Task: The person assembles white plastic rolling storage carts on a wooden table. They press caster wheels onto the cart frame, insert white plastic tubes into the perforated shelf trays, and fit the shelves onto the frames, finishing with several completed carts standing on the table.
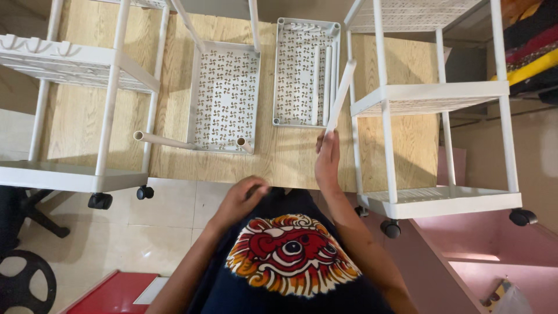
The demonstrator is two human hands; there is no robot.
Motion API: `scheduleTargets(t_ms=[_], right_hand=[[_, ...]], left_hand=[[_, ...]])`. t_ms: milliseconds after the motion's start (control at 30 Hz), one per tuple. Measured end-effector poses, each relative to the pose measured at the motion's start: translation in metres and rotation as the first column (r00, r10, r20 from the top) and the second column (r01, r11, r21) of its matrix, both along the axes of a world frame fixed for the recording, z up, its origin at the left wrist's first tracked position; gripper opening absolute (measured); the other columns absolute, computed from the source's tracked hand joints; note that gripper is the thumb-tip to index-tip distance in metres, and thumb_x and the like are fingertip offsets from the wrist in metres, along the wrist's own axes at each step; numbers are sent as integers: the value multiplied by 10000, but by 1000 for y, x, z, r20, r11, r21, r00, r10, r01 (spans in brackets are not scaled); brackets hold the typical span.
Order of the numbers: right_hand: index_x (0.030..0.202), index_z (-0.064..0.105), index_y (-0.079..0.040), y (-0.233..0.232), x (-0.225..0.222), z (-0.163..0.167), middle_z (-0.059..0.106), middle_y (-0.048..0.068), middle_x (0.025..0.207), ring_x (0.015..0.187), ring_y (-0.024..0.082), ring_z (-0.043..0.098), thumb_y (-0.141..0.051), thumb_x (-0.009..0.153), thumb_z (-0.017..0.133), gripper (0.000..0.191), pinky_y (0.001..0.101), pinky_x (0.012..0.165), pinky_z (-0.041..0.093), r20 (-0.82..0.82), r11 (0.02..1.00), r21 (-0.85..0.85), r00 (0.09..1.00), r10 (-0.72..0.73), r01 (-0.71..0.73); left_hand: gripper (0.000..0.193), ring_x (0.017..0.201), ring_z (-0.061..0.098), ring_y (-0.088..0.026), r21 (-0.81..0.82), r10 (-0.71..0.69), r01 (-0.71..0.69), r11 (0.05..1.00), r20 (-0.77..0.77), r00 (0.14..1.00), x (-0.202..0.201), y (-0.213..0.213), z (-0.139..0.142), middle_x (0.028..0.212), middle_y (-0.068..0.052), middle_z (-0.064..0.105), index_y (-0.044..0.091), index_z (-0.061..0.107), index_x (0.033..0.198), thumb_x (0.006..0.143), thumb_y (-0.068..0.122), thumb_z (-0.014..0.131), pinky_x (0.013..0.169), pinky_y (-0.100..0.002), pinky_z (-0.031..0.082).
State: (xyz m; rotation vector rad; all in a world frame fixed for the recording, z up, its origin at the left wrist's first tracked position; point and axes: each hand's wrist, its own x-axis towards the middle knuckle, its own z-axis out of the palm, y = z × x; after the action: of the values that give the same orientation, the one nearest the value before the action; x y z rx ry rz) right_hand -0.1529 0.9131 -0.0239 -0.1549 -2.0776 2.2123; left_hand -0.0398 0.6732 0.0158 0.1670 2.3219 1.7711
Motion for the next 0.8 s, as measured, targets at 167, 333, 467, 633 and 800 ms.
scheduleTargets(t_ms=[167, 333, 467, 633, 800], right_hand=[[1008, 503, -74, 26, 77, -3, 426, -13, 828, 742, 92, 399, -426, 1159, 325, 422, 267, 671, 369, 70, 995, -78, 995, 75, -69], [1260, 543, -51, 46, 116, -12, 452, -12, 798, 720, 93, 436, -356, 1115, 348, 390, 261, 666, 408, 217, 995, 43, 973, 74, -85], [1395, 472, -39, 52, 115, -19, 528, 42, 857, 748, 168, 508, -233, 1056, 423, 394, 333, 701, 477, 397, 982, 187, 917, -50, -28], [1434, 486, 16, 66, 97, -25, 578, 225, 1103, 968, 337, 593, -181, 1085, 447, 402, 426, 875, 483, 71, 770, 638, 995, -73, 11], [1412, 539, -9, 74, 84, -39, 615, 204, 1130, 1008, 323, 622, -229, 1056, 485, 422, 424, 903, 491, 94, 771, 636, 987, -131, 41]], left_hand=[[154, 1049, 649, -324, -264, -56, -58, 963, -404, 913, -93, 70, -14, 1081, -104, 676, 91, 679, 1073, 920, 113, 684, 921, -449, 507], [366, 1162, 551, -337, -536, -76, -187, 823, -431, 899, -158, 119, -42, 1198, -117, 571, 98, 633, 1151, 794, 109, 714, 975, -535, 380], [308, 1112, 552, -342, -648, -138, -150, 747, -372, 918, -169, 132, -68, 1092, -121, 576, 78, 641, 1093, 809, 168, 716, 995, -567, 340], [175, 1104, 567, -331, -693, -123, -181, 698, -364, 923, -162, 126, -81, 1090, -119, 599, 77, 658, 1064, 902, 143, 652, 986, -531, 381], [183, 1078, 568, -349, -714, -161, -90, 694, -275, 948, -152, 118, -75, 1085, -127, 601, 76, 661, 1079, 908, 139, 643, 925, -541, 397]])
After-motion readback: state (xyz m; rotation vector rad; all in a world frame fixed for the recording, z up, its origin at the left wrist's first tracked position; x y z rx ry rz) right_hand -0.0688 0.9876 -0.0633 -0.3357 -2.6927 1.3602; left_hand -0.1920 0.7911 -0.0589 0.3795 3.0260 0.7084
